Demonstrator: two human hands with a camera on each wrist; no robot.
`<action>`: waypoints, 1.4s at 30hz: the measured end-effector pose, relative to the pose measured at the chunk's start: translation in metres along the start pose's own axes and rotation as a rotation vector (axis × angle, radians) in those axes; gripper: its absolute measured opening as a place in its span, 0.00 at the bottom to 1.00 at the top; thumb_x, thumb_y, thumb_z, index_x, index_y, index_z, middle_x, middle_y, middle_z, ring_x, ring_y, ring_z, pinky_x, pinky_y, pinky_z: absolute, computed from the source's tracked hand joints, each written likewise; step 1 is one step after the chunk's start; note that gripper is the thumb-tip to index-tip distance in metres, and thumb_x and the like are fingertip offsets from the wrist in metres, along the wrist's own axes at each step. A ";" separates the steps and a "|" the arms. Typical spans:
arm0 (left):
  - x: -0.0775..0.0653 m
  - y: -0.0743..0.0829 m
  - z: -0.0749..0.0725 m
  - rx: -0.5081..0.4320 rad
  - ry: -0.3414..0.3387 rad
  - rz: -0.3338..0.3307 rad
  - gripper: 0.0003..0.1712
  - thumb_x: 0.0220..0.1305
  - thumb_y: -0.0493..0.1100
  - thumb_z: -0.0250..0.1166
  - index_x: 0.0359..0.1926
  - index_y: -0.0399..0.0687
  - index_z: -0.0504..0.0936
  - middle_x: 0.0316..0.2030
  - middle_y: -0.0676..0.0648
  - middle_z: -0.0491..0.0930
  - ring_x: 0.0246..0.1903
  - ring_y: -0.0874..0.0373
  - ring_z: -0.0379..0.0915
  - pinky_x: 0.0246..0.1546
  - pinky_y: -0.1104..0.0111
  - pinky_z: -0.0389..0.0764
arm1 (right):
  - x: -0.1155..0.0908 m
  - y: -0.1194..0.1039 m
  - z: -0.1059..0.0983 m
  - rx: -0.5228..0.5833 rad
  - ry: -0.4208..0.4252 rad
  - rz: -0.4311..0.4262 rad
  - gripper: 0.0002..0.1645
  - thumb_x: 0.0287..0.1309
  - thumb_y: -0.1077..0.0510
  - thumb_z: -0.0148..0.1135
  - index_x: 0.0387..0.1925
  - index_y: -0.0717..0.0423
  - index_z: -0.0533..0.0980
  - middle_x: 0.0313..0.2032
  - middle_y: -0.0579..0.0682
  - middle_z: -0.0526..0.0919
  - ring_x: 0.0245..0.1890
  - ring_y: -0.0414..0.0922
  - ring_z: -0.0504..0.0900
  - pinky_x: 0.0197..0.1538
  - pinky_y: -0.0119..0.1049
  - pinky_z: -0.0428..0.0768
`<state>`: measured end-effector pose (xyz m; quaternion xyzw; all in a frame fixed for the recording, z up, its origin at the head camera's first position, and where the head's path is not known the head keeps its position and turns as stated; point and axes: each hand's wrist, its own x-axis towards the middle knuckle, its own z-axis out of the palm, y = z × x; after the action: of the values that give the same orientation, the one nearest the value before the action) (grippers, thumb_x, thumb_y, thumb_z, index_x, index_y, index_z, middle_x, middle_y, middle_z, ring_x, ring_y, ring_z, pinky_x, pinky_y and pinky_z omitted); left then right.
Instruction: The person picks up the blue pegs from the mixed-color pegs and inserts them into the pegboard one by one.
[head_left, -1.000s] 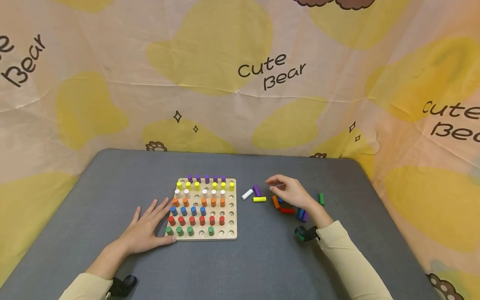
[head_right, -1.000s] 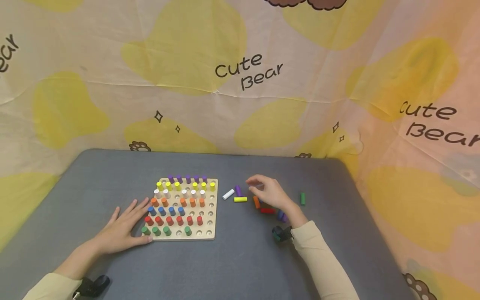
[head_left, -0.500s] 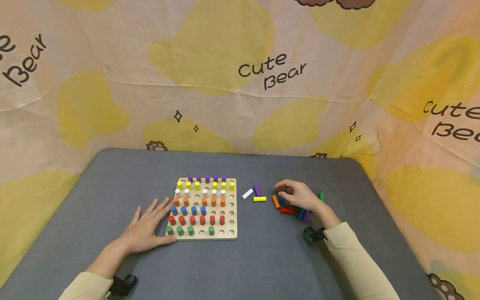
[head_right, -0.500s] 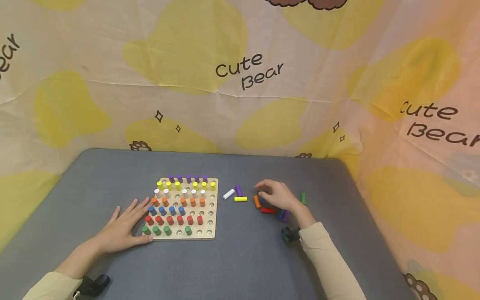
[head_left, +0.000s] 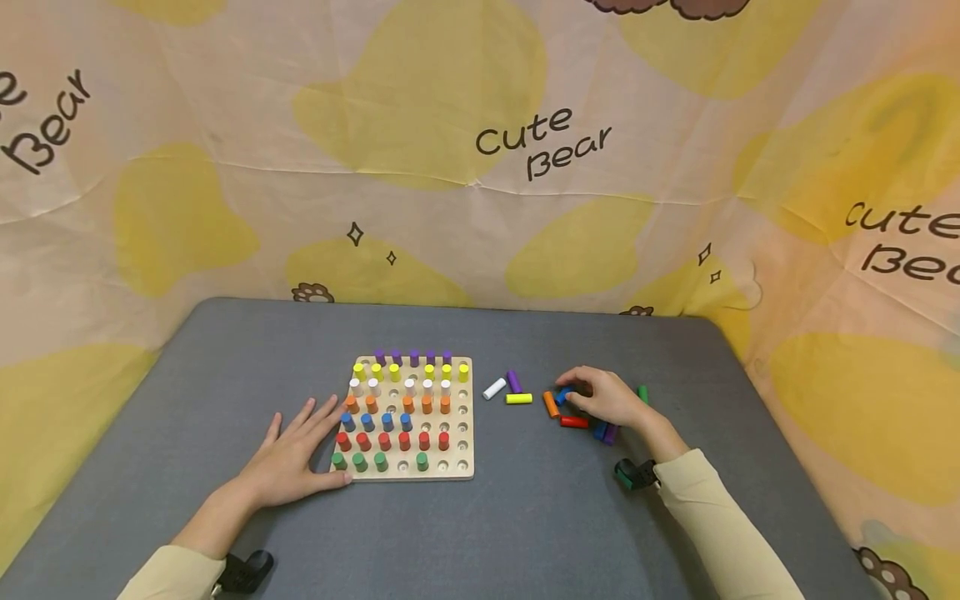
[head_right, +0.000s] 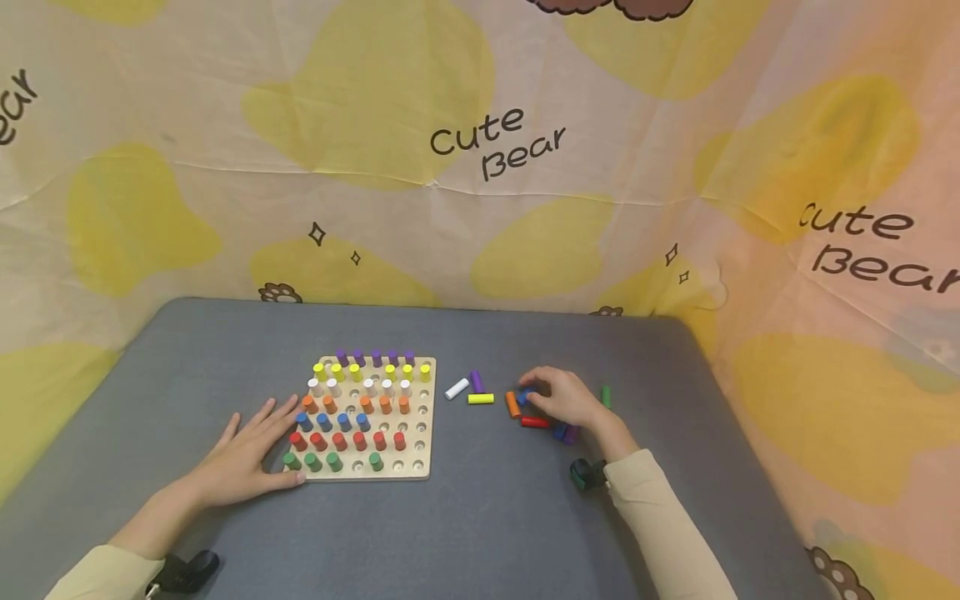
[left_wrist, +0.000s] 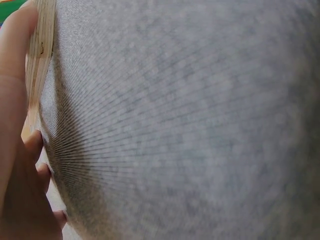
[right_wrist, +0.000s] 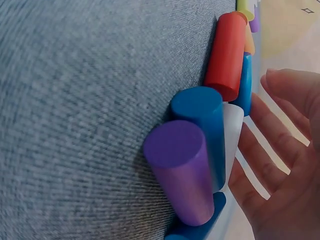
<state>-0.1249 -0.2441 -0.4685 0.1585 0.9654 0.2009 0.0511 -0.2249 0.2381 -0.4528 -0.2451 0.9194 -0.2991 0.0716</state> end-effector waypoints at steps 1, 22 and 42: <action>0.000 0.000 0.000 0.003 0.005 0.002 0.59 0.42 0.76 0.61 0.71 0.55 0.54 0.70 0.44 0.51 0.69 0.39 0.41 0.59 0.34 0.36 | 0.000 0.000 0.000 -0.002 -0.002 -0.002 0.14 0.58 0.60 0.59 0.47 0.51 0.77 0.46 0.48 0.80 0.48 0.47 0.78 0.50 0.46 0.76; 0.000 0.000 0.001 0.029 0.020 0.014 0.59 0.41 0.76 0.62 0.70 0.53 0.55 0.70 0.44 0.52 0.68 0.39 0.43 0.59 0.34 0.39 | 0.008 0.003 0.009 -0.101 0.016 -0.032 0.12 0.53 0.61 0.64 0.42 0.52 0.79 0.38 0.47 0.77 0.38 0.43 0.75 0.42 0.39 0.75; 0.000 -0.001 0.002 0.015 0.014 0.009 0.59 0.41 0.76 0.61 0.71 0.55 0.53 0.70 0.44 0.52 0.69 0.38 0.42 0.59 0.34 0.38 | 0.015 0.005 0.012 -0.078 0.001 0.012 0.08 0.53 0.61 0.63 0.37 0.50 0.78 0.33 0.46 0.74 0.32 0.42 0.71 0.37 0.34 0.72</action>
<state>-0.1247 -0.2444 -0.4703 0.1618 0.9664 0.1950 0.0421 -0.2369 0.2283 -0.4654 -0.2420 0.9319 -0.2624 0.0635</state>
